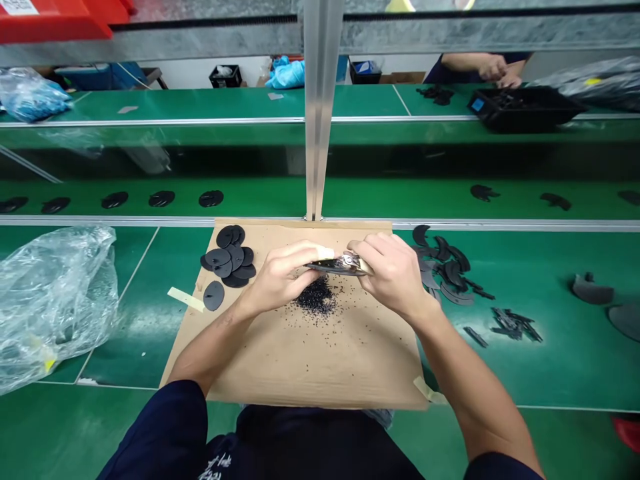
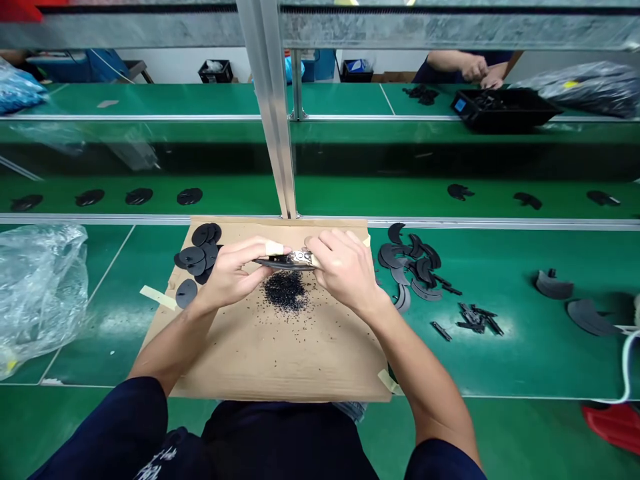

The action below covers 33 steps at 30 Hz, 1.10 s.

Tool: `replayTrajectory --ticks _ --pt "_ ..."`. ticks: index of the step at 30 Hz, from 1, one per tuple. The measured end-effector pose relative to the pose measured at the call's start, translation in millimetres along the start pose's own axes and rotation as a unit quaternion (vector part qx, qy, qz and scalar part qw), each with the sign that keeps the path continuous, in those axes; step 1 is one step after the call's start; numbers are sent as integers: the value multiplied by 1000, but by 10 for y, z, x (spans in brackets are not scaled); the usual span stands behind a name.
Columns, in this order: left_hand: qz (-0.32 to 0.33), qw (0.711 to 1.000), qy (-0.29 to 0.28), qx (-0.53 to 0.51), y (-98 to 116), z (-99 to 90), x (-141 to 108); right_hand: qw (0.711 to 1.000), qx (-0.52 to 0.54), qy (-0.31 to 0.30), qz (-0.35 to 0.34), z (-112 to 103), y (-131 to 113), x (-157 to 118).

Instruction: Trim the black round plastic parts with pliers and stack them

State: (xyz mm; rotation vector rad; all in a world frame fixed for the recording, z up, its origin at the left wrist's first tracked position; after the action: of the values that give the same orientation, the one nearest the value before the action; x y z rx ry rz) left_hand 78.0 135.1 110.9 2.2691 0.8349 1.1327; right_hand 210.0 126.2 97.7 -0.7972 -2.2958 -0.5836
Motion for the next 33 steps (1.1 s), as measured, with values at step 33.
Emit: replayTrajectory --ticks 33 --pt "50 961 -76 262 5 157 -82 979 32 -201 20 143 132 -94"
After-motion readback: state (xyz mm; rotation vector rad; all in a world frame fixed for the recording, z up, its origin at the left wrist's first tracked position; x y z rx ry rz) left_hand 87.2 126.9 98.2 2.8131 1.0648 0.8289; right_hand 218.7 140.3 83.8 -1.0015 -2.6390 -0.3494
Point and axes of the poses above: each hand's wrist, its own x-axis towards the middle knuckle, its own z-axis out of the palm, y = z × x, the point moved 10 cm from there along x, towards the middle knuckle, and after that the axes turned 14 degrees about -z, right-handed, at the moved point
